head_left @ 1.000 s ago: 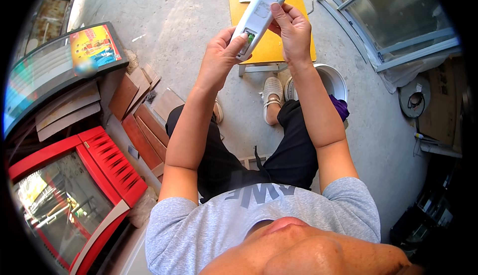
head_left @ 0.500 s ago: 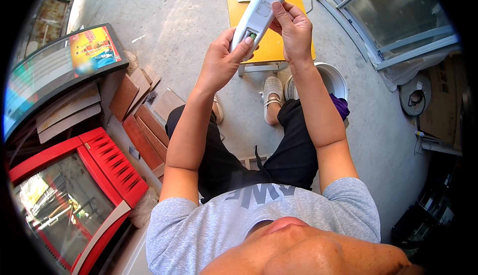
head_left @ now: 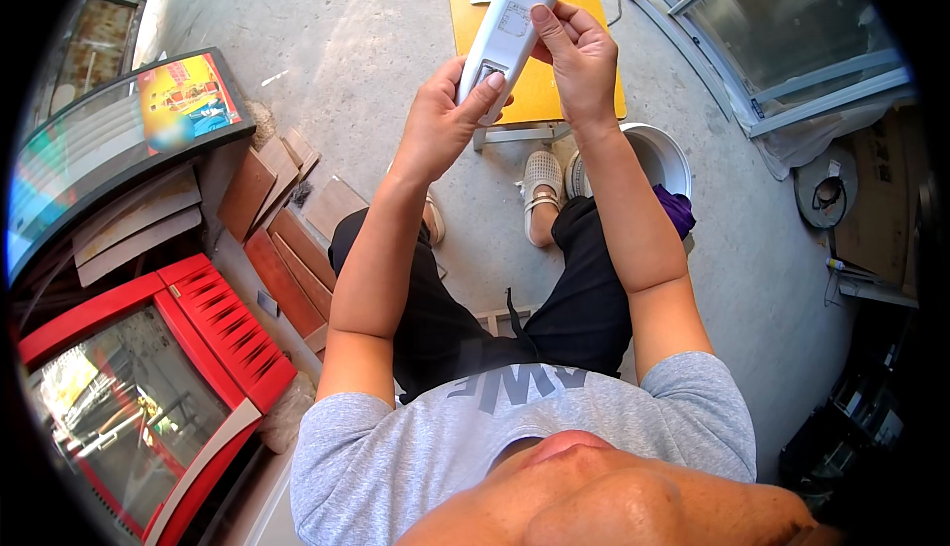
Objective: The person cleans and reassembles a remote control. They use a small screwdriver and a cloth to wipe the internal components and then insert batteries into the back compartment.
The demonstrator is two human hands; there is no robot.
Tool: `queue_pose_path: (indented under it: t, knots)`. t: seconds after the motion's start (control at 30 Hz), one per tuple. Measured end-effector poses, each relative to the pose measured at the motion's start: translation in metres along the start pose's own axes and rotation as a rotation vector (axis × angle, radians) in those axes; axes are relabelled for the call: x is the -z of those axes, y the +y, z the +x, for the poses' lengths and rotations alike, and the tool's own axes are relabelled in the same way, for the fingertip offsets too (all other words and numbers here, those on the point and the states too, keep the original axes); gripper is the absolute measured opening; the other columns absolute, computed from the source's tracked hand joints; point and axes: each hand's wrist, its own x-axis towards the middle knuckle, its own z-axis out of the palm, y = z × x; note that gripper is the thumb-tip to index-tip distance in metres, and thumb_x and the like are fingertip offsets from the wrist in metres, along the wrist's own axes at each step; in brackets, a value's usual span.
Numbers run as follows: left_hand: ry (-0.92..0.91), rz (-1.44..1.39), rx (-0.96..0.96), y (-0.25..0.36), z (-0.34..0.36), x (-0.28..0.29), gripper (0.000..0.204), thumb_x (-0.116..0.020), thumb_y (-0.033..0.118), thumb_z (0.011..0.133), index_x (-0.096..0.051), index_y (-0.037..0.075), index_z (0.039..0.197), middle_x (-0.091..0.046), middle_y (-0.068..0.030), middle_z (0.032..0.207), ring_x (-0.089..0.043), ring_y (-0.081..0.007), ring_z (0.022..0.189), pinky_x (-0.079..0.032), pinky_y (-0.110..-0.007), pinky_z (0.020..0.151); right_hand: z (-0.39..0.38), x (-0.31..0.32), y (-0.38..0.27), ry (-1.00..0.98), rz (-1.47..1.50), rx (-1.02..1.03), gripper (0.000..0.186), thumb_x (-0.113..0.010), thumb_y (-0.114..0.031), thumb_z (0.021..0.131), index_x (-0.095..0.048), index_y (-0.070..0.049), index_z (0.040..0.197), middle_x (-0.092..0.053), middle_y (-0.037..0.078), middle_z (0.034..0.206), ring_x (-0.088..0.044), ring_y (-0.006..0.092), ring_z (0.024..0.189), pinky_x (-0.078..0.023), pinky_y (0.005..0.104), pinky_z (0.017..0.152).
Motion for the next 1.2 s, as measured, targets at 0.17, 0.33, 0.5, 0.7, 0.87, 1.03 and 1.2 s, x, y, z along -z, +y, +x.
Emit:
queue_pose_path:
  t: [0.17,0.33,0.5,0.7,0.87,1.03,1.2]
  knots:
    - [-0.047,0.002,0.005,-0.0016,0.0009,0.0017,0.052,-0.059,0.040,0.097,-0.052,-0.001,0.128,-0.066,-0.0109,0.105,-0.067,-0.0181,0.100,-0.056,-0.030,0.081,0.0012,0.0018,0.0005,0.010,0.001,-0.007,0.031,-0.071,-0.024,0.091,-0.066,0.003,0.106,-0.072,0.007,0.088,-0.068,0.0088,0.078,-0.058,0.0235,0.071]
    - [-0.086,-0.140,0.036,-0.0009,-0.0002,-0.0003,0.052,-0.058,0.039,0.098,-0.051,-0.001,0.129,-0.066,-0.0105,0.107,-0.067,-0.0180,0.101,-0.056,-0.031,0.081,0.0024,0.0027,0.0014,0.012,0.005,-0.018,0.032,-0.071,-0.024,0.091,-0.066,0.004,0.105,-0.072,0.007,0.088,-0.068,0.0092,0.077,-0.058,0.0237,0.071]
    - [-0.068,-0.028,0.024,-0.0009,-0.0019,-0.0010,0.049,-0.058,0.036,0.098,-0.050,-0.001,0.130,-0.066,-0.0103,0.108,-0.067,-0.0182,0.101,-0.056,-0.032,0.083,0.0031,0.0033,0.0023,0.010,0.006,-0.030,0.031,-0.071,-0.024,0.091,-0.066,0.004,0.104,-0.072,0.007,0.088,-0.067,0.0089,0.076,-0.057,0.0235,0.070]
    - [-0.092,-0.053,0.024,-0.0033,0.0005,0.0008,0.048,-0.059,0.034,0.098,-0.050,-0.001,0.130,-0.066,-0.0102,0.108,-0.067,-0.0186,0.102,-0.055,-0.032,0.084,0.0038,0.0038,0.0044,0.014,0.026,-0.050,0.032,-0.071,-0.023,0.091,-0.066,0.004,0.105,-0.072,0.008,0.088,-0.068,0.0093,0.077,-0.058,0.0237,0.070]
    - [-0.134,-0.239,0.122,-0.0023,0.0010,0.0016,0.049,-0.054,0.036,0.100,-0.050,-0.002,0.130,-0.064,-0.0118,0.114,-0.065,-0.0198,0.105,-0.056,-0.034,0.087,0.0053,0.0045,0.0054,0.011,0.012,-0.042,0.033,-0.071,-0.023,0.091,-0.065,0.005,0.106,-0.072,0.009,0.088,-0.068,0.0099,0.077,-0.058,0.0241,0.069]
    - [-0.148,-0.503,0.240,0.0023,0.0021,0.0063,0.051,-0.050,0.039,0.101,-0.049,-0.003,0.130,-0.061,-0.0127,0.122,-0.064,-0.0212,0.110,-0.057,-0.036,0.088,0.0056,0.0041,0.0056,0.014,-0.033,-0.052,0.034,-0.071,-0.024,0.090,-0.065,0.005,0.106,-0.073,0.009,0.089,-0.069,0.0108,0.078,-0.058,0.0244,0.069]
    - [-0.162,-0.238,0.159,-0.0004,0.0011,0.0025,0.049,-0.051,0.038,0.101,-0.050,-0.001,0.130,-0.063,-0.0105,0.121,-0.065,-0.0204,0.108,-0.057,-0.034,0.087,0.0060,0.0051,0.0085,0.010,-0.050,-0.069,0.034,-0.071,-0.025,0.091,-0.066,0.005,0.105,-0.072,0.010,0.090,-0.069,0.0114,0.078,-0.058,0.0242,0.069]
